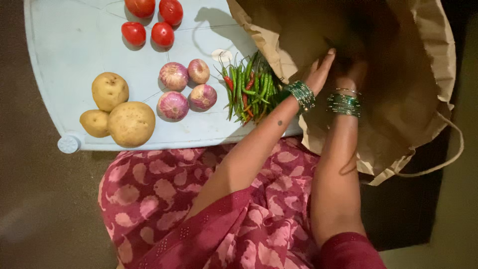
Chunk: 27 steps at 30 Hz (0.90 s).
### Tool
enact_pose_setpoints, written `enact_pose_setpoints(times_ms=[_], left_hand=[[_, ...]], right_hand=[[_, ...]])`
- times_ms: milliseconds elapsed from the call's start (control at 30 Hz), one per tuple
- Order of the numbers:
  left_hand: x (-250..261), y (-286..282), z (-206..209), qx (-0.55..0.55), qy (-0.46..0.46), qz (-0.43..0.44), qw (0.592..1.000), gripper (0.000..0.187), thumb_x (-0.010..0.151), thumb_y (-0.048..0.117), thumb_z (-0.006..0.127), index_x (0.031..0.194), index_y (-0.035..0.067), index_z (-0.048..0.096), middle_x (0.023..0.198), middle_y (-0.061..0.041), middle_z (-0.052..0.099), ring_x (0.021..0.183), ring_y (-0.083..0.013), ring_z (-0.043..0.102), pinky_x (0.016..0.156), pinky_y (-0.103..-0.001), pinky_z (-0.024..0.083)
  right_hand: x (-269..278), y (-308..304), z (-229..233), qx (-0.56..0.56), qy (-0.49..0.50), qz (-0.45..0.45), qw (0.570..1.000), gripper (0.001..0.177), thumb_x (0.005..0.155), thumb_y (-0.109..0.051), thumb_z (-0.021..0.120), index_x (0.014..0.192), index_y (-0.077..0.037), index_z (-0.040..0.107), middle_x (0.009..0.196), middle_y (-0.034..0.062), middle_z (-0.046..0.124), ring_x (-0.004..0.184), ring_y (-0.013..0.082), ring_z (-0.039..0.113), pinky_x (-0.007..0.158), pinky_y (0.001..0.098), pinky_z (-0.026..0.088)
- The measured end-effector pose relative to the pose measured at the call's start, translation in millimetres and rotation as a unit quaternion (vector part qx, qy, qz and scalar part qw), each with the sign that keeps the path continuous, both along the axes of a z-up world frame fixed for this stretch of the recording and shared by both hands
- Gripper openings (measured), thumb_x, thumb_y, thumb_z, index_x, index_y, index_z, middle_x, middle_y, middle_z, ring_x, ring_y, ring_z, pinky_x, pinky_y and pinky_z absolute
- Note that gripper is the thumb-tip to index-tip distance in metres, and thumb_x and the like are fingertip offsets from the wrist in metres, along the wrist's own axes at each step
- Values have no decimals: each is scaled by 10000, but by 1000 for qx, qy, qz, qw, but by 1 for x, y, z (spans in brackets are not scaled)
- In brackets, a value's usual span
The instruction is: The person sorts vegetables by picking green chilies and tomatoes from a paper bag and placing them onto a small table.
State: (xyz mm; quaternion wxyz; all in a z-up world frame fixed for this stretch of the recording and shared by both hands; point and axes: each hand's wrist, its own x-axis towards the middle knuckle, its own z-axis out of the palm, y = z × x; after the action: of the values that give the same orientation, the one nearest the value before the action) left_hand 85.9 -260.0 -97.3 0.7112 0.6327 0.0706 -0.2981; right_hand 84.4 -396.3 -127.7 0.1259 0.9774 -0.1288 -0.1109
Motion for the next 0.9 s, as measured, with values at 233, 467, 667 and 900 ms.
enact_pose_setpoints(times_ms=[233, 467, 667, 900], left_hand=[[0, 7, 3, -82, -34, -2, 996, 891, 982, 685, 406, 1490, -42, 498, 1563, -221, 491, 1468, -337, 434, 1215, -380, 293], [2, 12, 7, 8, 46, -21, 999, 1083, 905, 816, 388, 1537, -63, 392, 1599, -307, 356, 1504, -416, 319, 1230, -448, 234], [10, 11, 10, -10, 48, -15, 999, 1093, 871, 831, 354, 1542, -31, 397, 1605, -299, 325, 1498, -421, 283, 1209, -472, 209], [18, 1, 1, -69, 11, 21, 997, 1080, 871, 809, 407, 1494, -71, 464, 1560, -277, 458, 1439, -387, 428, 1192, -424, 290]], right_hand=[[-6, -24, -50, -20, -17, 17, 1000, 392, 1062, -314, 497, 1339, -60, 608, 1322, 137, 629, 1169, 281, 592, 969, 431, 480], [-11, -32, -54, 121, -105, -13, 987, 337, 1043, -267, 557, 1282, -42, 633, 1226, 128, 665, 1098, 261, 620, 940, 405, 505], [-33, -50, -41, 420, -338, -95, 837, 291, 1026, -227, 609, 1234, -27, 654, 1145, 121, 695, 1037, 243, 644, 915, 383, 527], [-38, -35, 15, 757, -394, -373, 364, 281, 1025, -228, 623, 1201, -22, 699, 1112, 91, 745, 983, 192, 689, 863, 324, 546]])
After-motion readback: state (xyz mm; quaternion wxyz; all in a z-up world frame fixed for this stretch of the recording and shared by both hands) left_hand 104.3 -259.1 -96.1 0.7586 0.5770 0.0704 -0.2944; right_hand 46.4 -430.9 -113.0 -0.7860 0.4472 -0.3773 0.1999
